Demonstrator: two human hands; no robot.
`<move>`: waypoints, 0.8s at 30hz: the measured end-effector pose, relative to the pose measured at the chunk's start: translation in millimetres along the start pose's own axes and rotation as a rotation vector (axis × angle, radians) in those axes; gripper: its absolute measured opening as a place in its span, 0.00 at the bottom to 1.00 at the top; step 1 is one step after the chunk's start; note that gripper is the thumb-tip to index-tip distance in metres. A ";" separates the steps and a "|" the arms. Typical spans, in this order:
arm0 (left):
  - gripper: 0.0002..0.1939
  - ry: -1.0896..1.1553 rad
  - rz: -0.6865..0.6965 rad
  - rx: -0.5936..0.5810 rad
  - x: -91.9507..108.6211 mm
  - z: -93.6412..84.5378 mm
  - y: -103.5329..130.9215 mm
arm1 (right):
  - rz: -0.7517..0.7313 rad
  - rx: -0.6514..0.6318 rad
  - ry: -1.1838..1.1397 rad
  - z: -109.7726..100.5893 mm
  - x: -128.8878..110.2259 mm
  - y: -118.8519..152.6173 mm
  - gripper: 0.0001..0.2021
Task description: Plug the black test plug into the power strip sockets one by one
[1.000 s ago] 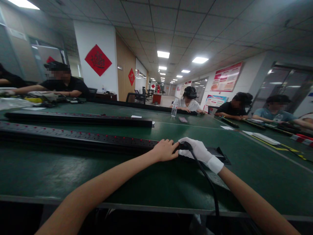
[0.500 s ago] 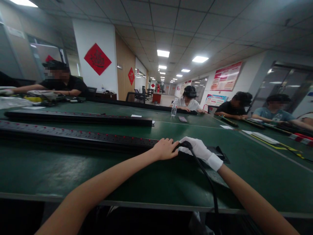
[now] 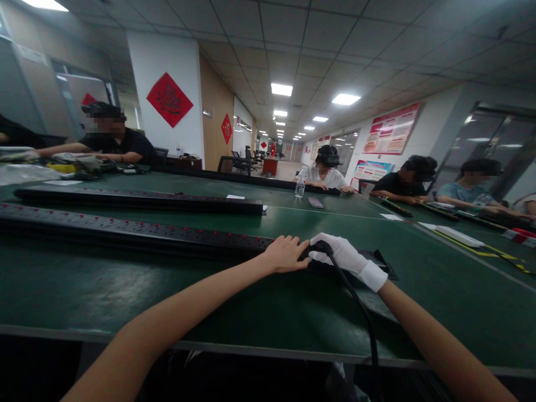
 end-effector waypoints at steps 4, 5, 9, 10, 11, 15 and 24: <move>0.28 -0.010 0.007 0.004 0.6 -0.3 0.4 | -0.020 -0.033 0.003 -0.7 -4.0 1.4 0.16; 0.28 -0.012 0.007 0.005 0.7 0.0 0.3 | -0.021 -0.030 0.014 -1.2 -4.4 1.6 0.16; 0.28 -0.019 -0.006 0.013 -0.5 1.2 -0.5 | -0.006 -0.002 0.049 -2.5 -4.4 1.8 0.16; 0.28 -0.019 -0.006 0.013 -0.6 1.5 -0.7 | -0.002 0.002 0.052 -2.2 -4.3 1.7 0.16; 0.28 -0.017 -0.005 0.012 -0.6 1.8 -0.8 | 0.000 0.006 0.054 -1.9 -4.1 1.6 0.16; 0.28 -0.009 0.005 0.004 0.0 2.9 -0.9 | 0.013 0.039 0.051 -1.1 -1.3 1.6 0.17; 0.28 -0.011 0.005 -0.005 -0.3 3.7 -1.7 | 0.042 0.079 0.071 -2.5 1.3 2.5 0.16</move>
Point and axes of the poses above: each hand's wrist, its own y-axis away from the middle knuckle, its own z-axis out of the palm, x = y × z, the point moved 10 cm from there along -y, towards the middle knuckle, and after that the axes turned 1 degree about -x, right-handed, at the moved point
